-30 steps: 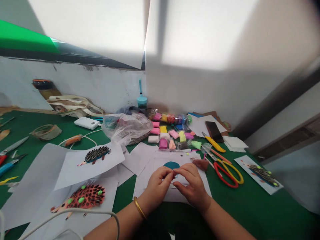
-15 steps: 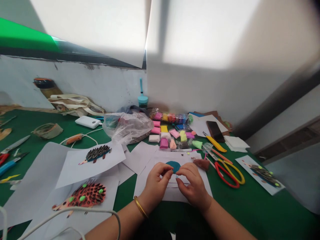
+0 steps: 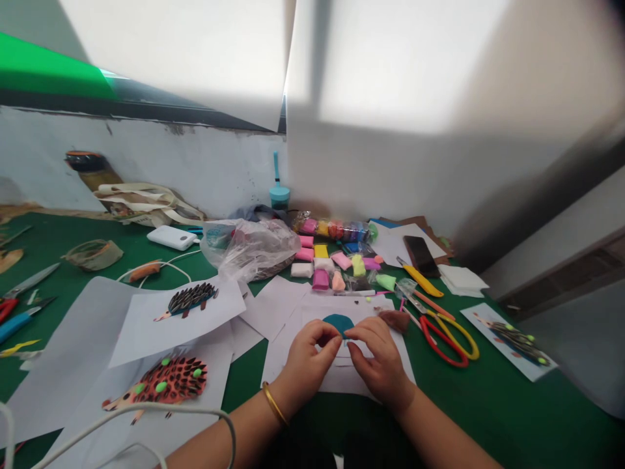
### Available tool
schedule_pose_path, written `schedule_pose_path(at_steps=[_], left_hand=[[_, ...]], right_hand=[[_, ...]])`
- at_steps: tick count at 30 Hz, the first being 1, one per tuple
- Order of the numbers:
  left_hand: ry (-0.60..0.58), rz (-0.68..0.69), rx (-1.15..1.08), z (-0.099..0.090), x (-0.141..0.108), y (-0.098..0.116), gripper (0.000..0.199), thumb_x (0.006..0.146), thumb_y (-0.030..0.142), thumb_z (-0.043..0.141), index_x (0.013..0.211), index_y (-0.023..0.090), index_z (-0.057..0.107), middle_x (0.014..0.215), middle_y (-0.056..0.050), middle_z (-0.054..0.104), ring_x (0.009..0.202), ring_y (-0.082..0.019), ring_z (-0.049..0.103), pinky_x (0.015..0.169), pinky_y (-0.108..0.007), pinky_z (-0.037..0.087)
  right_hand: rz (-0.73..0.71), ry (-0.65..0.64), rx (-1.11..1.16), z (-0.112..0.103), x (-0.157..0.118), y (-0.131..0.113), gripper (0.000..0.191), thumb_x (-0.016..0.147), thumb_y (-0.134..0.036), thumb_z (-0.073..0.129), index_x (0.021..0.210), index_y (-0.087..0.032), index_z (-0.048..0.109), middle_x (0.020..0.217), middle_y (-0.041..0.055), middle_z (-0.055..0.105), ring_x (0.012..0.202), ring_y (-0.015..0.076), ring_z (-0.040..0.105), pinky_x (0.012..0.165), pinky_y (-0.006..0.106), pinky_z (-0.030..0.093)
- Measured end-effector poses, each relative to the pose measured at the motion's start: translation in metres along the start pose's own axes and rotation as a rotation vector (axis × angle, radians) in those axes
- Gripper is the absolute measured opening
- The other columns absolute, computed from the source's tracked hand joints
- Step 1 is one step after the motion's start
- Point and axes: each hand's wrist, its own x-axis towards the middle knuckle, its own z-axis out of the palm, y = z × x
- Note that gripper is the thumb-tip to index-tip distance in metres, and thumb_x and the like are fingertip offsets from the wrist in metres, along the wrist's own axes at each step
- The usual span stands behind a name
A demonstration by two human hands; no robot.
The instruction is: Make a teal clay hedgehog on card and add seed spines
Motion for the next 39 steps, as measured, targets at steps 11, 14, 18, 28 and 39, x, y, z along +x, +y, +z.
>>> schedule_pose_path(at_steps=[11, 14, 18, 28, 39], left_hand=[[0.008, -0.011, 0.052, 0.001, 0.0, -0.002, 0.013, 0.083, 0.03, 0.063, 0.077, 0.019, 0.061, 0.077, -0.001, 0.06, 0.074, -0.016, 0.056, 0.069, -0.028, 0.046], [-0.015, 0.003, 0.06, 0.001, 0.0, -0.003, 0.019, 0.089, 0.034, 0.057, 0.08, 0.019, 0.064, 0.08, -0.002, 0.062, 0.077, -0.017, 0.057, 0.073, -0.029, 0.046], [-0.047, 0.039, 0.07, 0.002, 0.0, -0.004, 0.022, 0.092, 0.033, 0.051, 0.086, 0.02, 0.068, 0.087, -0.004, 0.066, 0.085, -0.019, 0.06, 0.08, -0.032, 0.047], [-0.028, -0.033, 0.056, 0.003, -0.002, -0.006, 0.012, 0.081, 0.03, 0.064, 0.078, 0.019, 0.06, 0.078, -0.001, 0.06, 0.075, -0.016, 0.055, 0.07, -0.028, 0.045], [-0.052, 0.018, 0.084, 0.003, 0.0, -0.01, 0.024, 0.094, 0.037, 0.051, 0.084, 0.019, 0.064, 0.084, -0.003, 0.063, 0.082, -0.018, 0.057, 0.076, -0.03, 0.044]], right_hand=[[-0.017, 0.01, 0.008, -0.001, 0.003, -0.003, 0.022, 0.085, -0.014, 0.057, 0.104, -0.023, 0.064, 0.089, 0.0052, 0.062, 0.086, 0.022, 0.057, 0.076, 0.041, 0.047], [-0.025, 0.007, 0.02, -0.001, 0.003, -0.004, 0.024, 0.084, -0.013, 0.057, 0.105, -0.023, 0.063, 0.089, 0.0051, 0.063, 0.086, 0.022, 0.057, 0.076, 0.041, 0.047], [-0.012, -0.012, 0.023, -0.001, 0.003, -0.004, 0.024, 0.084, -0.012, 0.057, 0.104, -0.023, 0.063, 0.089, 0.0047, 0.063, 0.085, 0.0218, 0.057, 0.076, 0.041, 0.046], [-0.003, -0.003, 0.017, 0.002, -0.001, 0.0, 0.027, 0.081, -0.012, 0.057, 0.105, -0.024, 0.063, 0.09, 0.0051, 0.063, 0.087, 0.0228, 0.058, 0.076, 0.042, 0.048], [-0.006, -0.027, 0.052, 0.001, 0.001, -0.002, 0.029, 0.082, -0.008, 0.052, 0.105, -0.022, 0.063, 0.09, 0.0051, 0.062, 0.087, 0.0221, 0.056, 0.078, 0.042, 0.046]])
